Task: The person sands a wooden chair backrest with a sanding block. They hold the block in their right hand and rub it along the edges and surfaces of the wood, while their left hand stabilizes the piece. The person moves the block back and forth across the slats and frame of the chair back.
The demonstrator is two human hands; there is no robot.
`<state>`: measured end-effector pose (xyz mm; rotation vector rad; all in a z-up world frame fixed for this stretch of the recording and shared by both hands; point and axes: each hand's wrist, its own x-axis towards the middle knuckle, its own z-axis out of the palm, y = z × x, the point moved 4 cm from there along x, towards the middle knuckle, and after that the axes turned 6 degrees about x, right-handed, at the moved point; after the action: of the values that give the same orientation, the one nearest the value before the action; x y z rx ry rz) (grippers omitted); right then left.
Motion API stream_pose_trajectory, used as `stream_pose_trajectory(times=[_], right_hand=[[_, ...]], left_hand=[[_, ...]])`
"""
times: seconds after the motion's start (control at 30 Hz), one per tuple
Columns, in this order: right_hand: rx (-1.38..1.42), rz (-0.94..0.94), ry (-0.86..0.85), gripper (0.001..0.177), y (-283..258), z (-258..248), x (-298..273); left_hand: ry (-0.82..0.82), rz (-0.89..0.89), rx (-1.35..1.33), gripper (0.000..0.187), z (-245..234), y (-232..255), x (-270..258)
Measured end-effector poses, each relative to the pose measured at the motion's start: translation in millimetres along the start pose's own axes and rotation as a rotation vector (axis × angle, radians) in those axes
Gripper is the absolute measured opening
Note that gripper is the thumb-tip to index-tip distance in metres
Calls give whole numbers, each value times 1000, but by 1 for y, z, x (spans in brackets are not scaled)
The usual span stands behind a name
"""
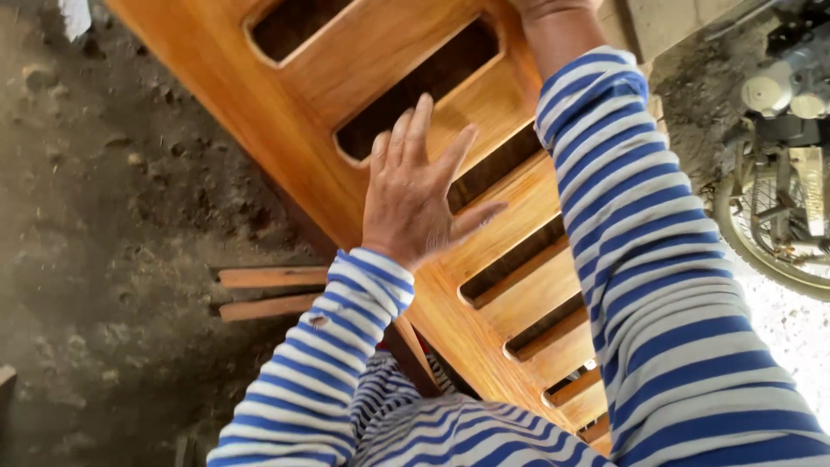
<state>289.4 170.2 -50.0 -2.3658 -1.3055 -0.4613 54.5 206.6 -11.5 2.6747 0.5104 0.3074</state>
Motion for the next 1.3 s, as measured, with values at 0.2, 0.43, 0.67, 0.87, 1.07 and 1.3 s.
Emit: stream_pose_trajectory(times=[0.2, 0.43, 0.67, 0.87, 1.07, 1.3], right_hand=[[84, 41, -83, 30, 13, -19, -26], [73, 193, -5, 50, 26, -74, -119], [-142, -21, 75, 45, 7, -11, -12], [-88, -25, 100, 42, -8, 1, 1], [-10, 78, 90, 41, 15, -32, -42], [-171, 378, -104, 54, 101, -139, -247]], left_hand=[[47, 23, 13, 74, -5, 1, 1], [17, 6, -13, 78, -11, 3, 6], [23, 19, -4, 89, -10, 0, 5], [81, 22, 28, 81, -3, -1, 1], [63, 58, 70, 73, -3, 4, 0], [16, 38, 34, 73, -8, 9, 2]])
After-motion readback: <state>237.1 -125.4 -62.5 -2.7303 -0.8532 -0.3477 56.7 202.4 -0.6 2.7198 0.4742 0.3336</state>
